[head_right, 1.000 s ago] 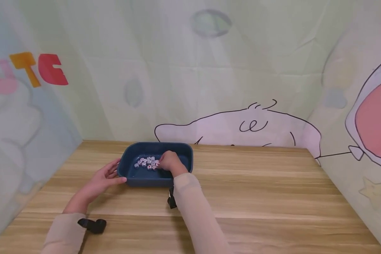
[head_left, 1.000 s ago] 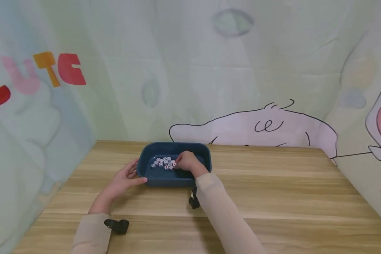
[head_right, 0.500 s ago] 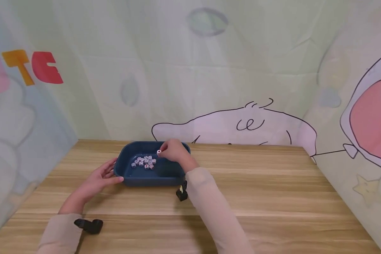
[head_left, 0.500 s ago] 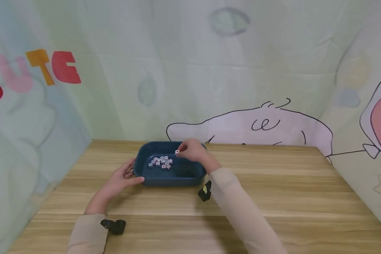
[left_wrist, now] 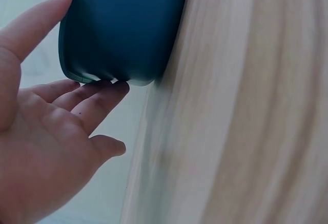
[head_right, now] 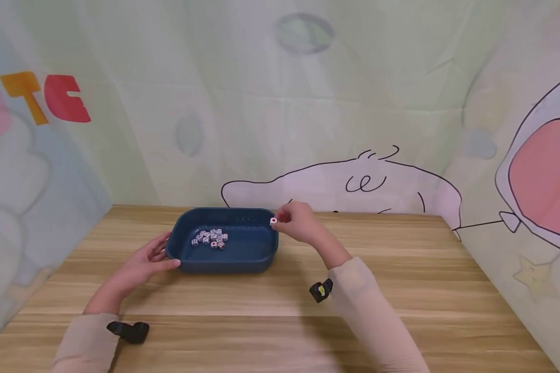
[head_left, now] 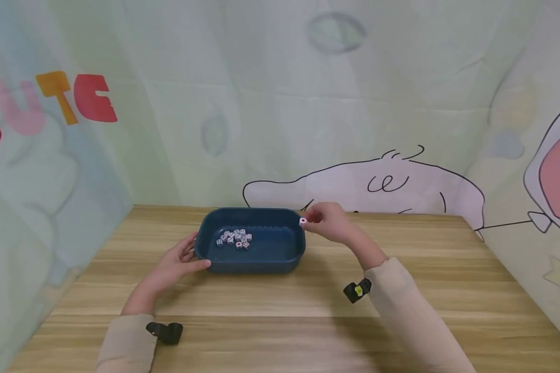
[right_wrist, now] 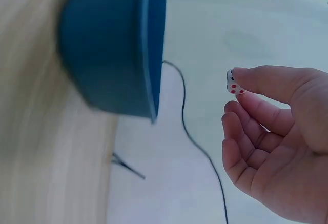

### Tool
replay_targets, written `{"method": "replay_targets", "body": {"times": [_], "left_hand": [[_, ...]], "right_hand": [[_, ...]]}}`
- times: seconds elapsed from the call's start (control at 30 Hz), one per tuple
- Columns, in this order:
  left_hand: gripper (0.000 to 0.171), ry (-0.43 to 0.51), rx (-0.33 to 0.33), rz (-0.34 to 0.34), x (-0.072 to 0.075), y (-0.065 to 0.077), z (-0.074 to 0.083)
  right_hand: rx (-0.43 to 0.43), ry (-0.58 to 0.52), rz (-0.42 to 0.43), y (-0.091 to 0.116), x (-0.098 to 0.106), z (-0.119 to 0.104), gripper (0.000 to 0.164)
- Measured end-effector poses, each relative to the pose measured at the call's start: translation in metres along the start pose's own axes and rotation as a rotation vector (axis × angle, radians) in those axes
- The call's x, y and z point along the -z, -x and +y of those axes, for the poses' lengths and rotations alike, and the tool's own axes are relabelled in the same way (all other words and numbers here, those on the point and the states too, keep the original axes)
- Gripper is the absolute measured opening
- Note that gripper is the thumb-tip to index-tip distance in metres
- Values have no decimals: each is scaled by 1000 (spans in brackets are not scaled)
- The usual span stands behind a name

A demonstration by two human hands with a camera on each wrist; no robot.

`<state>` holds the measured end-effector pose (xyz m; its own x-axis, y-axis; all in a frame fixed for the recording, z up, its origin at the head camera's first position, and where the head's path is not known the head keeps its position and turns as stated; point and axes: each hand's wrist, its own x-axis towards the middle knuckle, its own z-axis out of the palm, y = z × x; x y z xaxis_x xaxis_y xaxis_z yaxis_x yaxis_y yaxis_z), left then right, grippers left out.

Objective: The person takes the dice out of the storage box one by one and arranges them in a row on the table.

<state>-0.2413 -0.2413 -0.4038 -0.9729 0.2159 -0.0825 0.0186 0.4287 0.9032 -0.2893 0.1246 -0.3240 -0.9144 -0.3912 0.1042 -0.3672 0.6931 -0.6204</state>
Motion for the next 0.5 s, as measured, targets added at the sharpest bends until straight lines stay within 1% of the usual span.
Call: {"method": "replay_targets", "body": {"times": [0.2,0.5], "left_hand": [[92,13,-7,-10,1,1,0],[93,10,-11,-12,1,1,1]], "right_hand": [[27,12,-20,19,0,19,9],[-20,10,-74,31,-20,45,6]]}}
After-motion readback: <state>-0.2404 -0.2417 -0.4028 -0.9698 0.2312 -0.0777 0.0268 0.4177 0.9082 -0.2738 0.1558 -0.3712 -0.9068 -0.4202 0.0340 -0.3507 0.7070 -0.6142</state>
